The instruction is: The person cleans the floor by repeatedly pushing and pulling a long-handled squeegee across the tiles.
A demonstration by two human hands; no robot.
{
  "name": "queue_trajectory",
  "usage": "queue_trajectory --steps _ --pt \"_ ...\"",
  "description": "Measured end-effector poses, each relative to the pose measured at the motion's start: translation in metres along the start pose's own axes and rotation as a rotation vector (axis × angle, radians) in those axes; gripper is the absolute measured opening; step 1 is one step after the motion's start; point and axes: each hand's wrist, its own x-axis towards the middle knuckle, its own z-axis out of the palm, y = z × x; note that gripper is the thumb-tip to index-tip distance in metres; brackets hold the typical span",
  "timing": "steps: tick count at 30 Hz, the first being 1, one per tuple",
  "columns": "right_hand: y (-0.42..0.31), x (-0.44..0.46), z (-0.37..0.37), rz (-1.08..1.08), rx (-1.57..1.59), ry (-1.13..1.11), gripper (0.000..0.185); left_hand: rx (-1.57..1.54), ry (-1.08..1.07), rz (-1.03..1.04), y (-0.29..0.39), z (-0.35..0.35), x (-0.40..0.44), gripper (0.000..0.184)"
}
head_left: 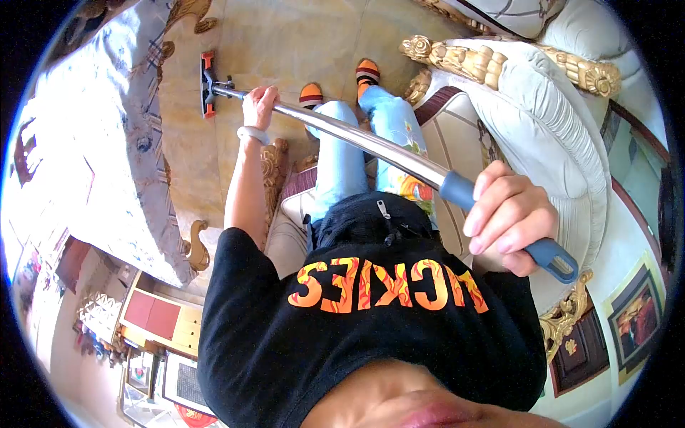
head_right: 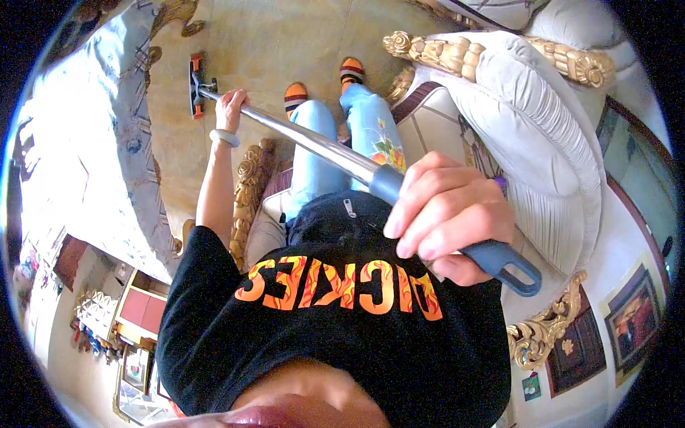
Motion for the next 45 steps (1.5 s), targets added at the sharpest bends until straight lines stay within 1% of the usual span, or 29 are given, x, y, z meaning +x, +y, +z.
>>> queue_trajectory --steps 1,3,5,9,10,11,13,14,15,17,18,19,21,22,23,25,27,29,31,33,34,35,37,38,39,41,42,45 --pt "-0.001 -0.004 0.003 0.007 -0.004 -0.001 0.01 -0.015 0.009 0.026 0.0 0.0 -0.001 0.033" --pt "0.003 -0.015 0.006 -0.008 0.017 -0.005 0.011 -0.05 -0.001 -0.032 -0.013 0.005 -0.002 0.034" --pt "0.007 -0.029 0.005 -0.04 0.021 -0.047 0.011 -0.048 -0.005 0.041 -0.024 0.014 -0.001 0.034" --pt "0.026 -0.075 0.012 -0.202 0.075 -0.03 0.011 0.051 0.038 0.166 -0.046 0.032 -0.008 0.032" --pt "0.026 -0.093 0.019 -0.165 0.082 0.081 0.01 0.08 0.05 0.196 -0.052 0.042 -0.009 0.031" --pt "0.024 -0.108 0.018 -0.144 0.083 0.055 0.008 0.136 0.057 0.276 -0.059 0.051 -0.012 0.03" --pt "0.023 -0.134 0.025 -0.132 0.065 0.084 0.007 0.245 0.087 0.418 -0.074 0.062 -0.017 0.028" --pt "0.02 -0.144 0.026 -0.137 0.041 0.051 0.008 0.254 0.089 0.451 -0.083 0.068 -0.019 0.022" --pt "0.015 -0.155 0.029 -0.146 0.004 0.034 0.008 0.06 0.09 0.111 -0.076 0.075 -0.028 0.015" --pt "0.003 -0.165 0.04 -0.166 -0.081 -0.004 0.009 0.392 0.134 0.448 -0.092 0.081 -0.037 0.013" --pt "-0.006 -0.174 0.045 -0.204 -0.099 0.058 0.011 0.436 0.137 0.496 -0.086 0.089 -0.045 0.013" --pt "-0.019 -0.181 0.045 -0.227 -0.111 0.059 0.011 0.48 0.143 0.545 -0.076 0.098 -0.051 0.012" --pt "-0.045 -0.192 0.034 -0.286 -0.144 0.059 0.01 0.448 0.132 0.516 -0.053 0.126 -0.059 0.015" --pt "-0.06 -0.194 0.028 -0.307 -0.18 0.021 0.01 0.347 0.143 0.46 -0.031 0.139 -0.066 0.02" --pt "-0.073 -0.191 0.024 -0.315 -0.21 -0.015 0.009 0.241 0.144 0.393 -0.013 0.148 -0.075 0.025" --pt "-0.105 -0.203 0.007 -0.363 -0.328 -0.068 0.012 -0.005 0.111 0.181 0.034 0.171 -0.093 0.026" --pt "-0.137 -0.215 0.001 -0.43 -0.441 -0.022 0.015 0.029 0.128 0.321 0.061 0.192 -0.098 0.034" --pt "-0.158 -0.217 -0.001 -0.551 -0.382 0.119 0.018 -0.001 0.114 0.357 0.086 0.213 -0.095 0.026" --pt "-0.182 -0.205 0.003 -0.513 -0.337 0.189 0.014 0.246 0.133 0.642 0.107 0.223 -0.093 0.017" --pt "-0.192 -0.194 0.006 -0.504 -0.365 0.209 0.014 0.236 0.127 0.715 0.129 0.236 -0.088 0.009" --pt "-0.19 -0.188 0.01 -0.514 -0.414 0.193 0.015 0.235 0.056 0.693 0.138 0.24 -0.083 0.008" --pt "-0.188 -0.182 0.016 -0.523 -0.465 0.178 0.017 0.252 0.1 0.71 0.144 0.245 -0.08 0.008" --pt "-0.175 -0.166 0.044 -0.566 -0.578 0.72 0.018 0.281 0.193 0.74 0.147 0.251 -0.072 0.008" --pt "-0.183 -0.174 0.017 -0.531 -0.48 0.441 0.018 0.267 0.178 0.695 0.149 0.256 -0.069 0.015" --pt "-0.185 -0.173 0.006 -0.49 -0.377 0.168 0.018 0.183 0.129 0.599 0.154 0.256 -0.071 0.019" --pt "-0.19 -0.178 0.001 -0.505 -0.334 0.197 0.019 0.02 0.027 0.407 0.162 0.255 -0.076 0.027" --pt "-0.193 -0.178 0.001 -0.513 -0.312 0.209 0.02 -0.024 0.0 0.373 0.164 0.256 -0.075 0.036" --pt "-0.214 -0.174 -0.003 -0.488 -0.304 0.16 0.022 -0.041 0.01 0.384 0.178 0.257 -0.083 0.044"
